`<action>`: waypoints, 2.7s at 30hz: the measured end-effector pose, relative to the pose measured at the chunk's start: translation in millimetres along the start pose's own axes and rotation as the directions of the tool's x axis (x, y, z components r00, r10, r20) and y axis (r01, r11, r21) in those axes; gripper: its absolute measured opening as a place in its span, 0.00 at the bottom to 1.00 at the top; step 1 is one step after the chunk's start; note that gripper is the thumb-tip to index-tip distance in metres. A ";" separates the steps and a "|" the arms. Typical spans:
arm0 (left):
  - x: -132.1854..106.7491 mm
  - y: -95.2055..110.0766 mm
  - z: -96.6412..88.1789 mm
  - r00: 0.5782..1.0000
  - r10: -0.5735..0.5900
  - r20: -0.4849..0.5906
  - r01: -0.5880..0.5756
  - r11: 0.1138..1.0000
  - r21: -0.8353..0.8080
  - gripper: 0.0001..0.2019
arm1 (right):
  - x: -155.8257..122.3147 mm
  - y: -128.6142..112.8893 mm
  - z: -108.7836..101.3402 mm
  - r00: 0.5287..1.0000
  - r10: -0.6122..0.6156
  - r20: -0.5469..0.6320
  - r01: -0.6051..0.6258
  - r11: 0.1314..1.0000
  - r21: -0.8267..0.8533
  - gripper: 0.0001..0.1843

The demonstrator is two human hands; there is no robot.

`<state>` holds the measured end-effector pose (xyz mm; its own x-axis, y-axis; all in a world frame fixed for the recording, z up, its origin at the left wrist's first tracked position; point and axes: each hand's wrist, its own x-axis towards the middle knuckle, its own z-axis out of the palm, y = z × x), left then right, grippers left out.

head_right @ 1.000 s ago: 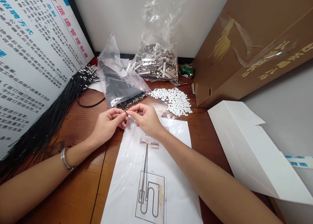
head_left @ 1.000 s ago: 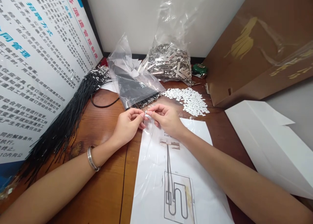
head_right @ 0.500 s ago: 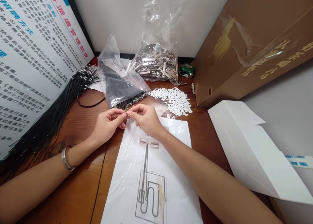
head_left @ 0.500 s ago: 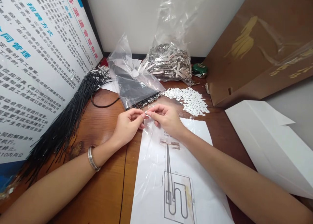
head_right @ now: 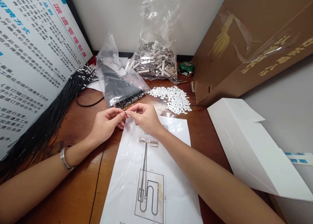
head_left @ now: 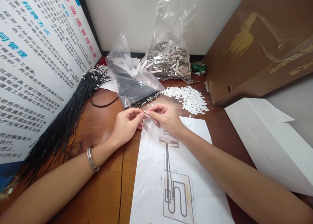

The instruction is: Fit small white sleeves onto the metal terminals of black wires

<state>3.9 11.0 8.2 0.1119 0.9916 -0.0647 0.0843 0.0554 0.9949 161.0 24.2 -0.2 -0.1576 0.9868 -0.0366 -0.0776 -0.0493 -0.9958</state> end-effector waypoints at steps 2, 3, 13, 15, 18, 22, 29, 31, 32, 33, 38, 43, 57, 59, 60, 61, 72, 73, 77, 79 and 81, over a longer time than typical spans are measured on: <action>0.2 1.4 -0.1 1.000 -0.025 0.003 0.025 1.000 -0.009 0.11 | -0.3 -0.1 0.1 1.000 0.001 -0.005 -0.001 1.000 0.001 0.13; 0.2 2.0 -0.1 0.999 -0.036 0.006 0.036 0.999 -0.014 0.11 | -0.3 0.0 0.0 1.000 0.001 -0.004 -0.001 1.000 0.002 0.13; 1.3 1.7 -0.6 0.998 -0.054 0.014 0.054 0.998 -0.041 0.10 | 0.1 1.8 1.1 0.999 -0.034 0.004 0.034 0.999 -0.037 0.15; 1.2 1.1 -0.7 0.998 -0.059 0.013 0.059 0.997 -0.042 0.09 | 0.0 3.6 1.2 0.999 -0.045 0.010 0.045 0.998 -0.045 0.15; 0.7 0.5 -1.0 0.998 -0.066 0.011 0.067 0.997 -0.045 0.09 | -0.4 6.7 0.8 0.998 -0.068 0.018 0.069 0.995 -0.066 0.14; 0.2 0.1 -0.7 0.998 -0.066 0.011 0.066 0.997 -0.036 0.08 | -1.9 7.8 1.2 0.996 -0.085 0.020 0.086 0.989 -0.118 0.11; 0.1 0.9 1.1 0.997 -0.070 -0.028 0.069 0.997 -0.033 0.09 | -2.9 7.7 3.2 0.994 -0.111 -0.007 0.108 0.976 -0.187 0.10; 0.3 1.4 1.0 0.998 -0.061 -0.035 0.060 0.998 -0.027 0.10 | -1.8 7.8 3.3 0.995 -0.096 -0.023 0.091 0.984 -0.151 0.11; 0.4 1.6 0.9 0.998 -0.057 -0.033 0.056 0.998 -0.027 0.10 | -1.2 7.6 3.2 0.996 -0.081 -0.033 0.077 0.990 -0.122 0.12; 0.5 1.8 0.8 0.998 -0.054 -0.029 0.053 0.998 -0.027 0.10 | -0.5 7.3 3.1 0.997 -0.064 -0.041 0.060 0.994 -0.093 0.12; 1.3 2.4 0.5 0.998 -0.059 -0.025 0.058 0.998 -0.017 0.08 | 1.5 6.0 2.2 0.998 -0.028 -0.048 0.027 0.999 -0.022 0.14; 1.3 2.7 -0.1 0.998 -0.053 -0.018 0.053 0.999 -0.008 0.06 | 1.0 5.7 1.9 0.998 -0.044 -0.039 0.042 0.999 -0.030 0.13; 2.6 -1.1 -1.3 0.999 -0.045 0.023 0.044 0.999 0.020 0.07 | -0.4 5.5 1.2 0.998 -0.067 -0.007 0.066 0.992 -0.105 0.13; 2.8 -1.6 -1.4 0.999 -0.035 0.029 0.034 0.999 0.013 0.07 | -0.3 5.4 0.9 0.997 -0.083 0.001 0.082 0.990 -0.118 0.12; 2.8 -1.9 -1.5 0.999 -0.032 0.031 0.031 0.999 0.009 0.07 | -0.3 5.4 1.0 0.996 -0.090 0.005 0.090 0.988 -0.122 0.12; 2.7 -2.0 -1.4 0.999 -0.031 0.030 0.031 0.999 0.006 0.07 | -0.4 5.3 1.2 0.995 -0.095 0.010 0.095 0.988 -0.125 0.11; -1.2 5.7 -0.7 0.999 -0.042 0.008 0.042 0.997 -0.060 0.12 | -5.0 6.9 4.6 0.980 -0.197 -0.038 0.187 0.967 -0.172 0.11; -1.1 5.8 -0.6 0.999 -0.042 0.008 0.042 0.997 -0.062 0.12 | -4.6 7.2 4.5 0.978 -0.202 -0.042 0.192 0.966 -0.173 0.11; -0.5 5.4 -0.6 0.999 -0.039 0.007 0.040 0.997 -0.063 0.13 | -3.9 7.0 4.6 0.977 -0.206 -0.051 0.194 0.965 -0.177 0.10; -0.5 5.3 -0.7 0.999 -0.037 0.009 0.037 0.998 -0.060 0.13 | -4.2 6.8 4.9 0.975 -0.217 -0.053 0.204 0.962 -0.179 0.09; -0.6 5.3 -0.7 0.999 -0.035 0.012 0.036 0.998 -0.052 0.13 | -4.7 7.0 5.2 0.973 -0.227 -0.050 0.214 0.959 -0.187 0.09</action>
<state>3.6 10.8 13.5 0.1211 0.9875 -0.1008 0.0365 0.0971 0.9946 156.1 18.3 -6.6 -0.0862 0.9787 0.1861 0.0763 0.1927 -0.9783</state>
